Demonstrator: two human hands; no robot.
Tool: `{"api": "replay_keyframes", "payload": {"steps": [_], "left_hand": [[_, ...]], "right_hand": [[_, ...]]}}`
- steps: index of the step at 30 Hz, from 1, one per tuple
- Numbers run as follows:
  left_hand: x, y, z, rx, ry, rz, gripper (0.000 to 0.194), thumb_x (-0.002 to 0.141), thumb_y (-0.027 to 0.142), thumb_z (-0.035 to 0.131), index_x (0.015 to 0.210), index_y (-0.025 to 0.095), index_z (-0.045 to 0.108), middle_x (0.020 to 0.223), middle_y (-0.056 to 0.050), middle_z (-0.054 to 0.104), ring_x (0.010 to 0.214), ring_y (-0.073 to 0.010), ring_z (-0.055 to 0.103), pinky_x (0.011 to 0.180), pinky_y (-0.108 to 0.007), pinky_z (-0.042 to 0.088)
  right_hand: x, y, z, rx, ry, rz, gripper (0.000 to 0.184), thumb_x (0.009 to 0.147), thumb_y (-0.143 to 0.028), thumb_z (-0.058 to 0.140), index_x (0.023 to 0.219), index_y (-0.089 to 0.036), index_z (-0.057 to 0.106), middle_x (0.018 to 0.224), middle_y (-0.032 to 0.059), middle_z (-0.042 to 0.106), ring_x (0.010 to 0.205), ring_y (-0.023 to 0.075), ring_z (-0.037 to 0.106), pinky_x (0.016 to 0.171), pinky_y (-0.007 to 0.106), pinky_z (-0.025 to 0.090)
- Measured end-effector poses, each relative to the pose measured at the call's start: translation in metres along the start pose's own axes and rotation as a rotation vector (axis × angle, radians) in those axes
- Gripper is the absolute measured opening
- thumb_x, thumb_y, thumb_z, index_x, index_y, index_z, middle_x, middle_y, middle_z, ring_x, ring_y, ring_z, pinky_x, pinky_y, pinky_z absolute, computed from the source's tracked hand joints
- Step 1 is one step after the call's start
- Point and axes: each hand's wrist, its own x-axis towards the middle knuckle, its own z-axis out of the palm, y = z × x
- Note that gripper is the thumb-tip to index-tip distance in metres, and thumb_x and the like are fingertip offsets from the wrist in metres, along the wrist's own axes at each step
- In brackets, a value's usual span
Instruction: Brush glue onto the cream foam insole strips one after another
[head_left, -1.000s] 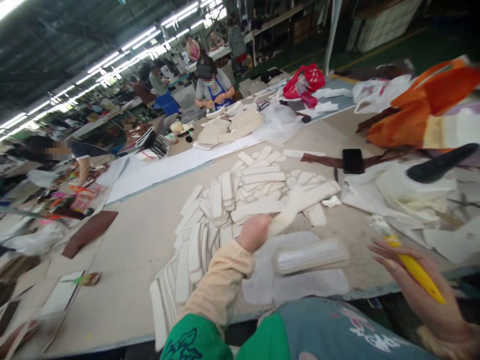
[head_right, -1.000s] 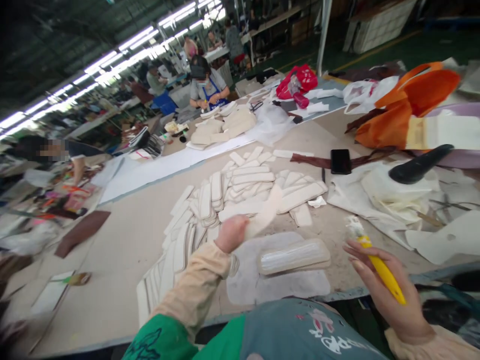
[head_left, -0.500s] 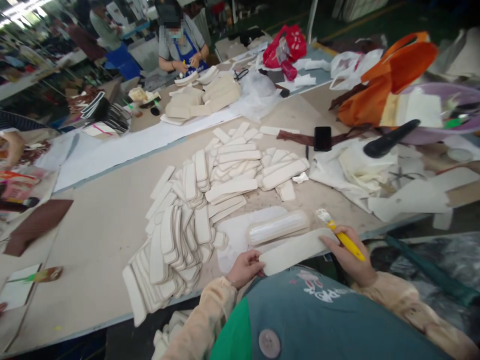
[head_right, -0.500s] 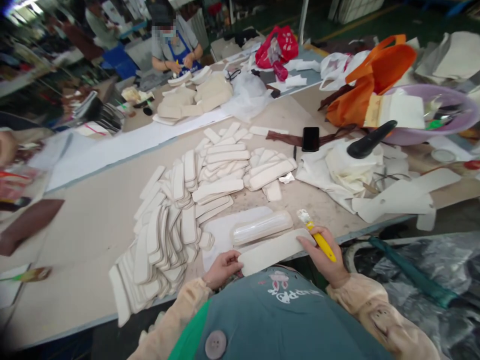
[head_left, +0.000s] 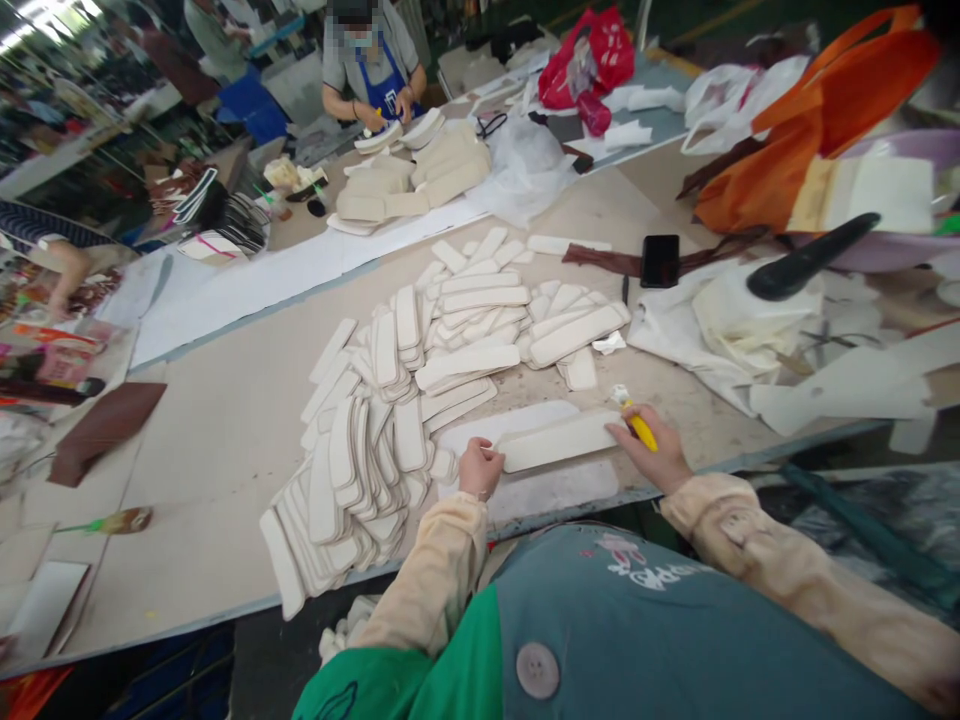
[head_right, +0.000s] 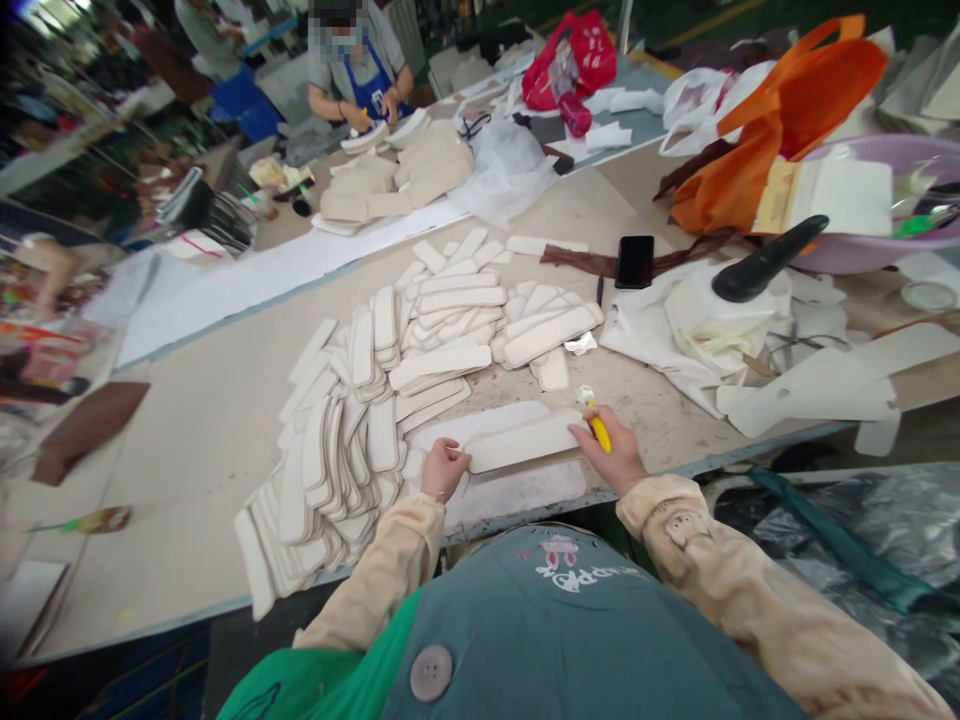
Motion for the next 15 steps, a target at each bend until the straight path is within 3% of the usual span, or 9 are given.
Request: {"api": "replay_keyframes", "payload": {"steps": [15], "left_hand": [[0.0017, -0.0029, 0.0064, 0.149, 0.014, 0.018, 0.035, 0.071, 0.019, 0.055, 0.106, 0.017, 0.049, 0.072, 0.000, 0.067, 0.073, -0.0176, 0.062, 0.069, -0.028, 0.042]], "right_hand": [[0.0061, 0.0040, 0.0048, -0.187, -0.070, -0.024, 0.031, 0.078, -0.051, 0.055, 0.090, -0.023, 0.051, 0.068, -0.0005, 0.057, 0.058, 0.0165, 0.055, 0.059, 0.027, 0.042]]}}
